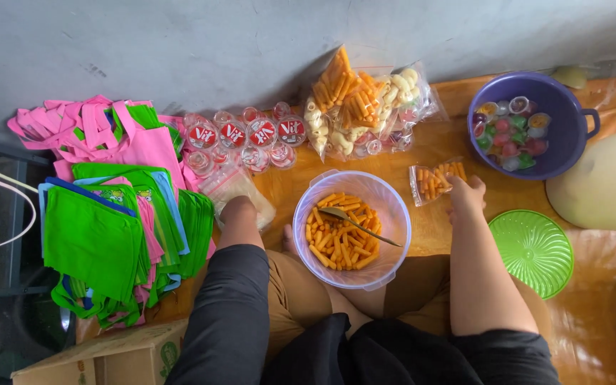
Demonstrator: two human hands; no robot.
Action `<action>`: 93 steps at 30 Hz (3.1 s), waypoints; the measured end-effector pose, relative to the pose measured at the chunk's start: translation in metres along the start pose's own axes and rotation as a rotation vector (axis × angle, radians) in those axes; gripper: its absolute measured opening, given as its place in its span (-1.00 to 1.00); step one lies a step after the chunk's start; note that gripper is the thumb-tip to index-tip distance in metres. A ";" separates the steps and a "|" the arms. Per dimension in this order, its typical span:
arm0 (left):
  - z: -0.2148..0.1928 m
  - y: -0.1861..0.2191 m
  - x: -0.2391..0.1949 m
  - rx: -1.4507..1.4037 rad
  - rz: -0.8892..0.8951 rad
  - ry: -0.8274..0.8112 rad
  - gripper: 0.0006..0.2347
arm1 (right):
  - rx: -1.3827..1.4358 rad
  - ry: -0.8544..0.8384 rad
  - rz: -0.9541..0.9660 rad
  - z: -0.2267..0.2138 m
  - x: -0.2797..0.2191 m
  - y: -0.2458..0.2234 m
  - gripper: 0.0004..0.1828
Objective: Scooping orange snacks from a bowl into small plastic bags using a spoon.
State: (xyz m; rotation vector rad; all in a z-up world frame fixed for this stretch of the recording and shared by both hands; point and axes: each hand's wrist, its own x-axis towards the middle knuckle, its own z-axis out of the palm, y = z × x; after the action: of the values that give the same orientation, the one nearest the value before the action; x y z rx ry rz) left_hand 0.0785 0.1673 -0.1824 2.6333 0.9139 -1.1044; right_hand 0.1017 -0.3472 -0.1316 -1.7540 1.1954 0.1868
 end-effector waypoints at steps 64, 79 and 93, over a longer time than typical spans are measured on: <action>0.030 0.045 -0.198 -1.177 0.686 0.279 -0.66 | 0.212 -0.801 -0.649 0.011 -0.189 0.000 -0.81; 0.007 0.045 -0.229 -1.340 0.846 0.313 -0.74 | 0.549 -0.812 -0.560 0.000 -0.167 -0.004 -0.57; 0.003 0.038 -0.229 -1.411 0.833 0.083 -0.87 | 0.389 -0.769 -0.788 -0.006 -0.185 -0.005 -0.82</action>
State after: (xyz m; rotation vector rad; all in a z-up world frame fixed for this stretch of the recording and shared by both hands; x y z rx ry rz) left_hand -0.0254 0.0256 -0.0310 1.4974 0.2553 -0.0002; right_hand 0.0101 -0.2349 -0.0169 -1.4611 -0.0433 0.1209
